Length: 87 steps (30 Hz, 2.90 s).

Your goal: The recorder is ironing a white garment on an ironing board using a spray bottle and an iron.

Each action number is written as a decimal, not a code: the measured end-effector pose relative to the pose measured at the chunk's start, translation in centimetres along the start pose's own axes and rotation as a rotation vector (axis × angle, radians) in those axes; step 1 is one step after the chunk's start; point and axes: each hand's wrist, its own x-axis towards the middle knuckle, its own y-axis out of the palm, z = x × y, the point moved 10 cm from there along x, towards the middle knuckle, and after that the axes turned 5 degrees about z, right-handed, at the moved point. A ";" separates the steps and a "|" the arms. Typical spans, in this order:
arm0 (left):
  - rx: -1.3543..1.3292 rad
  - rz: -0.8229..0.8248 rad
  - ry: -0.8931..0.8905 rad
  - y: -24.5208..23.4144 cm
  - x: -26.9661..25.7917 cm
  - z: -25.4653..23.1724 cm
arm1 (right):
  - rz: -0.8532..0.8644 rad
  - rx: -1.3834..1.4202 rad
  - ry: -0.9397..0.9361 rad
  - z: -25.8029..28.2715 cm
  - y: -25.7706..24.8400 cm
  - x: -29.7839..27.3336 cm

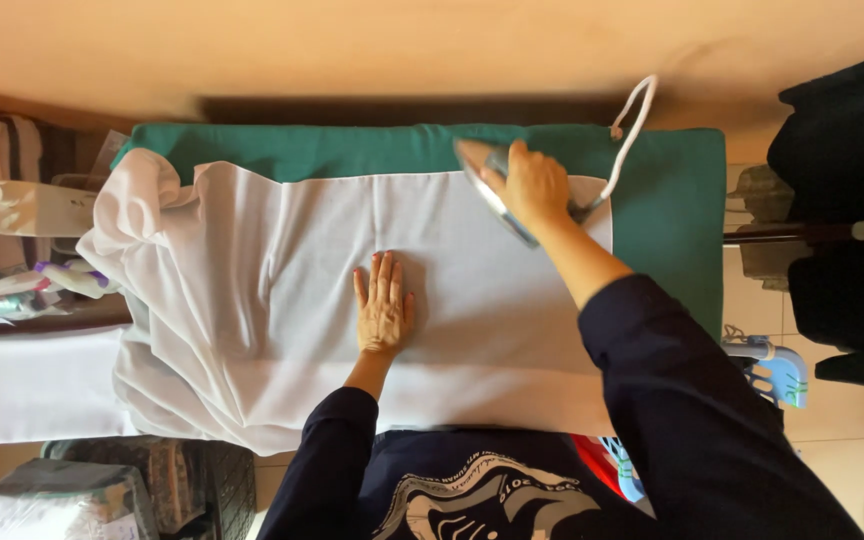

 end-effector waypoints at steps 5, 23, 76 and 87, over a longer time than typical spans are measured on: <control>0.007 -0.014 0.009 0.1 0.0 0.1 | 0.003 0.115 0.187 -1.2 0.6 -0.3; 0.045 -0.005 -0.019 0.1 0.3 0.1 | 0.125 -0.074 0.071 -11.3 -1.7 -8.7; 0.052 -0.337 -0.097 -18.8 6.4 35.4 | 0.253 -0.015 -0.420 24.9 7.0 -14.1; 0.138 -0.313 0.120 -17.2 -0.6 24.8 | 0.094 -0.066 -0.198 23.3 4.2 4.7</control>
